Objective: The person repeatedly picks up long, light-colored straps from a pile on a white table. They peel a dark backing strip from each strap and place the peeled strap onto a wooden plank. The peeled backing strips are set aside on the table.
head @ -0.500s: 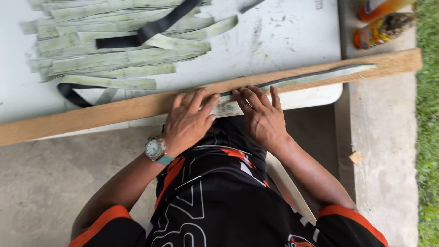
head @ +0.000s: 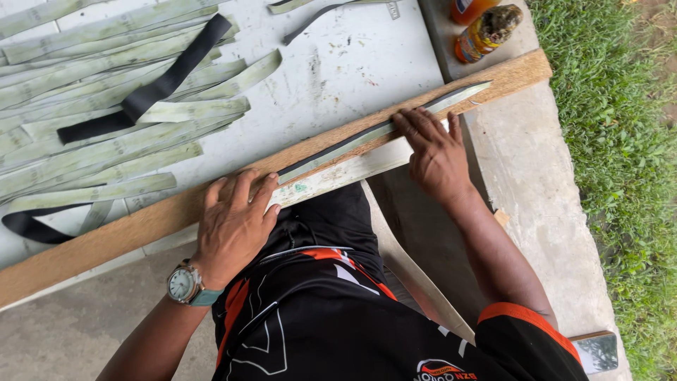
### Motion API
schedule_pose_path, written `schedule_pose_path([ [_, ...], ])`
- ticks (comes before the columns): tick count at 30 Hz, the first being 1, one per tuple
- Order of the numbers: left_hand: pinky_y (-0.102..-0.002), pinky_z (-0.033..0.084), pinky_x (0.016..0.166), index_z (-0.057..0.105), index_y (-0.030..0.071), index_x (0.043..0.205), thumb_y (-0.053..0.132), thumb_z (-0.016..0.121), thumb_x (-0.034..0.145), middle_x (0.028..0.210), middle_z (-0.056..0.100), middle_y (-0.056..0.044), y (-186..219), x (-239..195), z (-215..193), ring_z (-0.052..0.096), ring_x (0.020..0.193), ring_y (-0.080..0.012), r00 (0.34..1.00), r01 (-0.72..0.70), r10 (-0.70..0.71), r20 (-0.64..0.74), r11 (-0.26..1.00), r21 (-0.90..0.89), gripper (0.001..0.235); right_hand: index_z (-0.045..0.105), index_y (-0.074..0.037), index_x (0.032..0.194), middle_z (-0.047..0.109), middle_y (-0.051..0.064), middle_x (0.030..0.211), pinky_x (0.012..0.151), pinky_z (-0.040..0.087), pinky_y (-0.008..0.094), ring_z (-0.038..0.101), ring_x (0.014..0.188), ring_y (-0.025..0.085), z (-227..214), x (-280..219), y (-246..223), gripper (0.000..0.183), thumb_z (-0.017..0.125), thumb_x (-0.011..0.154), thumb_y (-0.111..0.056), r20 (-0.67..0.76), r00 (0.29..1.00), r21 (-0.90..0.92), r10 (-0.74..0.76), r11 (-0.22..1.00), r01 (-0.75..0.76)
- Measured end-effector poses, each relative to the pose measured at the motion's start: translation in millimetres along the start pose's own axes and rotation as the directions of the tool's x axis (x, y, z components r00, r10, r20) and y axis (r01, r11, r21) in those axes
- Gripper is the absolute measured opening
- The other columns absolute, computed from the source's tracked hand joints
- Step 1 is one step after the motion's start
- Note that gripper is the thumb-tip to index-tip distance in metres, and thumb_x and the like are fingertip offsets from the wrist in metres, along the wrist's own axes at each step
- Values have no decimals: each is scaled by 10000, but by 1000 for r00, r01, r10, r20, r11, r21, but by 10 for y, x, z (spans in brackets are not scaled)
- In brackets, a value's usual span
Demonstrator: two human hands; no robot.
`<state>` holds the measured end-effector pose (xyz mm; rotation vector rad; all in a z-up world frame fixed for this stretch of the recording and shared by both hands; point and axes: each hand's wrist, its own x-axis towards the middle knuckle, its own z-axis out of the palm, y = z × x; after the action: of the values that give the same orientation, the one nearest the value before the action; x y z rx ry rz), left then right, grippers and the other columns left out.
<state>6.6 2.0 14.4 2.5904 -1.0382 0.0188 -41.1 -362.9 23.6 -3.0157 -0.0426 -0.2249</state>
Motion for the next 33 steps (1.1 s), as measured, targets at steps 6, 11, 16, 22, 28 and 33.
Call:
schedule_pose_path([
  [6,-532,337,1129,604,102,1395,347,601,964,1355,556,-141,40,60,-58,726,769,-250,994,36,-40,100,999,38,496,568,-159,1497,543,75,1546,1184,232,683,441,1465,314,-83,-9,480,757,481,776,54,-49,995,-59,92,994,-95],
  [11,-538,337,1131,628,100,1357,343,600,962,1337,573,-123,38,99,-74,735,741,-244,994,41,-43,97,999,21,465,593,-189,1471,564,39,1524,1160,186,748,422,1477,330,-105,-9,806,626,573,884,26,-102,971,-58,216,973,-223],
  [16,-532,340,1128,657,88,1324,342,616,963,1327,576,-141,16,80,-44,735,784,-254,997,35,-35,63,999,1,443,597,-162,1464,570,57,1508,1112,178,778,424,1462,363,-147,-42,1006,796,542,717,107,-94,955,7,280,960,-281],
  [22,-435,478,1019,741,115,1072,329,648,1011,1134,705,-41,-25,233,19,722,849,-241,993,115,-120,-18,975,-191,241,653,-171,1423,622,59,1442,1120,327,654,511,1395,323,-138,0,1206,629,553,833,25,-110,928,101,355,933,-345],
  [28,-447,535,860,729,77,1024,177,683,933,1058,714,-66,58,383,236,708,858,-300,963,-1,-64,-260,970,-242,142,771,-94,1146,705,169,1164,933,480,479,600,1082,403,-43,211,1349,248,727,903,-110,-262,939,39,224,974,-222],
  [33,-420,574,798,693,26,973,113,669,945,992,725,-97,120,381,290,715,874,-298,967,18,-134,-216,884,-468,95,730,-34,1003,722,162,995,854,546,452,686,934,352,-197,252,1344,86,750,932,-77,-205,968,156,147,981,-116],
])
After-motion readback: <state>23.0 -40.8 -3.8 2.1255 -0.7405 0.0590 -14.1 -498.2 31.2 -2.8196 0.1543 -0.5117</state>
